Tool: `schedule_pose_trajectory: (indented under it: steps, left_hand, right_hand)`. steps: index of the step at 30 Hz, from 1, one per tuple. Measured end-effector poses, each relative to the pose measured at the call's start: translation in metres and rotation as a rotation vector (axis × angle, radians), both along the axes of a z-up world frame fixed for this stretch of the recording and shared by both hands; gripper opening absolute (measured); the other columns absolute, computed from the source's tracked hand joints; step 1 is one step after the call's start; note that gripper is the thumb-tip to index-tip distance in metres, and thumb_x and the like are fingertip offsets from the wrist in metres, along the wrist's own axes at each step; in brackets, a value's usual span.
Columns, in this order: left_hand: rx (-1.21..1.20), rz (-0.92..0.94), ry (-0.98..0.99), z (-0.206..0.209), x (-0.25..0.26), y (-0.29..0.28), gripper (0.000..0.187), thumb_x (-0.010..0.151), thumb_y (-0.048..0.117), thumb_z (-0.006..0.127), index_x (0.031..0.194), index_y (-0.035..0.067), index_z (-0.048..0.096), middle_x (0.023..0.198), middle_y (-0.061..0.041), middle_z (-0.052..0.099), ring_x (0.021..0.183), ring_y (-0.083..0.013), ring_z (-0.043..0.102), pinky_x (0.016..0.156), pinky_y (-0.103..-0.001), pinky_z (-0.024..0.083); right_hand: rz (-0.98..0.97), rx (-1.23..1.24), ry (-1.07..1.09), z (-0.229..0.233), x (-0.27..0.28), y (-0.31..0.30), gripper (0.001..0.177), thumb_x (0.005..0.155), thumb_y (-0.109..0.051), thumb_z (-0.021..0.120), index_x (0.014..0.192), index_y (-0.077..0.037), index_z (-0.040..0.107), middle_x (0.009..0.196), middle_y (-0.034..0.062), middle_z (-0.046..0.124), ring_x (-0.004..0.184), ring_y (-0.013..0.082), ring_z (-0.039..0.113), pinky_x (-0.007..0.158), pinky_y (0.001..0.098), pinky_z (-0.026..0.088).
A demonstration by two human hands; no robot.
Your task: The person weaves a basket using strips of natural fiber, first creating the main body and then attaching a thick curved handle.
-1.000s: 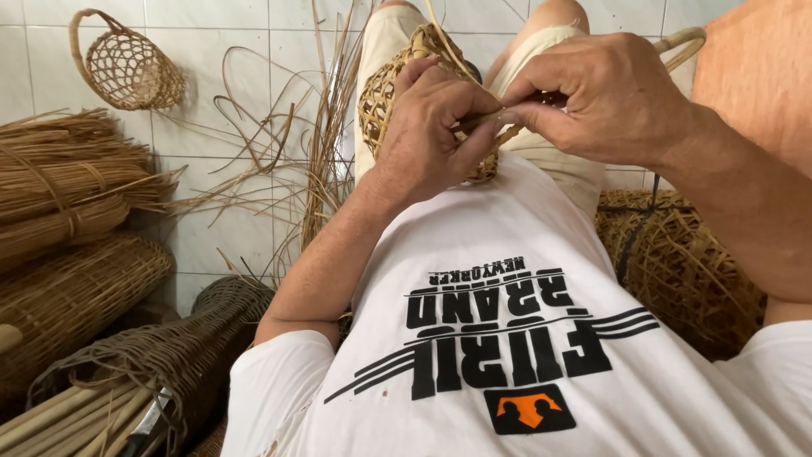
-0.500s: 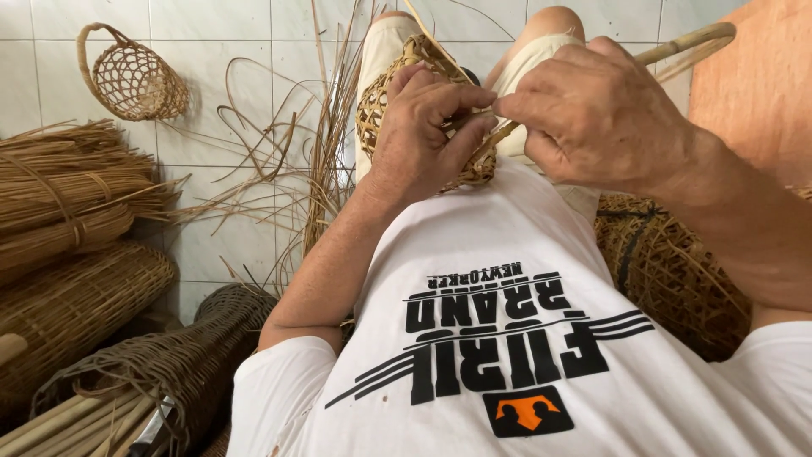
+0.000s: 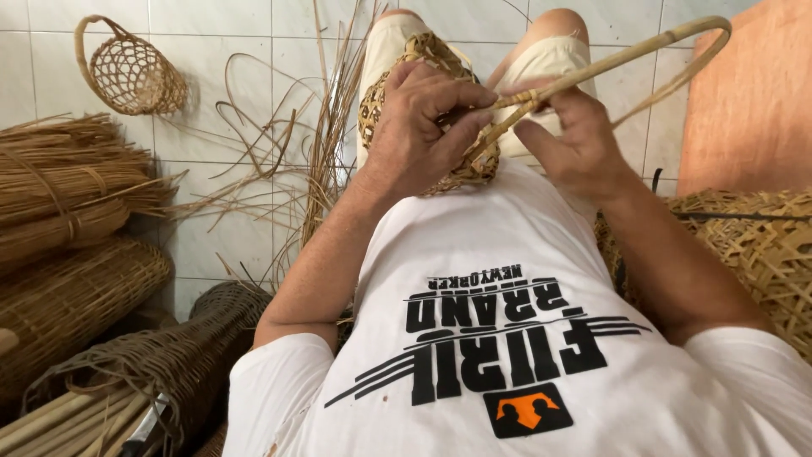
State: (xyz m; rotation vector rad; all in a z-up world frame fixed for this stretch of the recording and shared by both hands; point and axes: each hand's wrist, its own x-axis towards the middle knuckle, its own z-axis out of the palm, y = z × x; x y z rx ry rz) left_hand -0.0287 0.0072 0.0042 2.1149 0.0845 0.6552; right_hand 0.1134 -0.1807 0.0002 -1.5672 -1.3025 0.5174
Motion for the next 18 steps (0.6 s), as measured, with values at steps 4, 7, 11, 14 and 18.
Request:
schedule_pose_trajectory:
  steps: [4, 7, 11, 14, 18]
  left_hand:
    - [-0.004, 0.001, -0.004, 0.002, 0.000, -0.001, 0.018, 0.098, 0.028, 0.073, 0.109, 0.014, 0.078, 0.088, -0.001, 0.076, 0.082, -0.0180, 0.057, 0.098, -0.042, 0.036]
    - [-0.013, 0.041, -0.001, -0.009, -0.006, 0.005, 0.016, 0.098, 0.026, 0.073, 0.105, 0.012, 0.077, 0.083, -0.001, 0.074, 0.080, -0.0160, 0.060, 0.099, -0.044, 0.041]
    - [-0.045, 0.045, -0.013, -0.002, -0.006, 0.002, 0.016, 0.097, 0.027, 0.076, 0.106, 0.014, 0.077, 0.087, 0.000, 0.077, 0.080, -0.0150, 0.062, 0.102, -0.044, 0.041]
    - [-0.084, 0.039, -0.012, 0.001, -0.004, 0.002, 0.013, 0.096, 0.026, 0.078, 0.106, 0.018, 0.079, 0.085, 0.003, 0.075, 0.082, -0.0151, 0.059, 0.104, -0.043, 0.039]
    - [-0.096, -0.011, 0.059, 0.001, -0.008, 0.009, 0.013, 0.099, 0.027, 0.071, 0.107, 0.018, 0.078, 0.085, 0.004, 0.072, 0.084, -0.0131, 0.060, 0.110, -0.048, 0.036]
  right_hand:
    - [0.146, 0.140, 0.134, -0.016, 0.006, 0.031, 0.035, 0.107, 0.004, 0.055, 0.142, 0.000, 0.053, 0.150, 0.0262, 0.049, 0.148, 0.0385, 0.047, 0.131, 0.0509, 0.041]
    - [0.189, 0.163, 0.298, -0.035, 0.007, 0.040, 0.019, 0.107, 0.003, 0.059, 0.126, -0.001, 0.060, 0.105, 0.0107, 0.064, 0.093, 0.0190, 0.064, 0.081, 0.0287, 0.058]
    - [0.159, 0.209, 0.448, -0.049, 0.004, 0.037, 0.007, 0.109, -0.003, 0.062, 0.116, -0.005, 0.062, 0.090, 0.0050, 0.063, 0.078, 0.0126, 0.060, 0.071, 0.0244, 0.052]
    - [0.109, 0.227, 0.368, -0.056, 0.006, 0.037, 0.003, 0.109, -0.008, 0.064, 0.111, -0.006, 0.063, 0.086, 0.0023, 0.066, 0.076, 0.0108, 0.060, 0.069, 0.0245, 0.052]
    - [0.067, 0.304, 0.291, -0.061, 0.003, 0.043, 0.006, 0.109, -0.013, 0.066, 0.107, -0.007, 0.065, 0.085, 0.0045, 0.067, 0.071, 0.0132, 0.062, 0.063, 0.0273, 0.052]
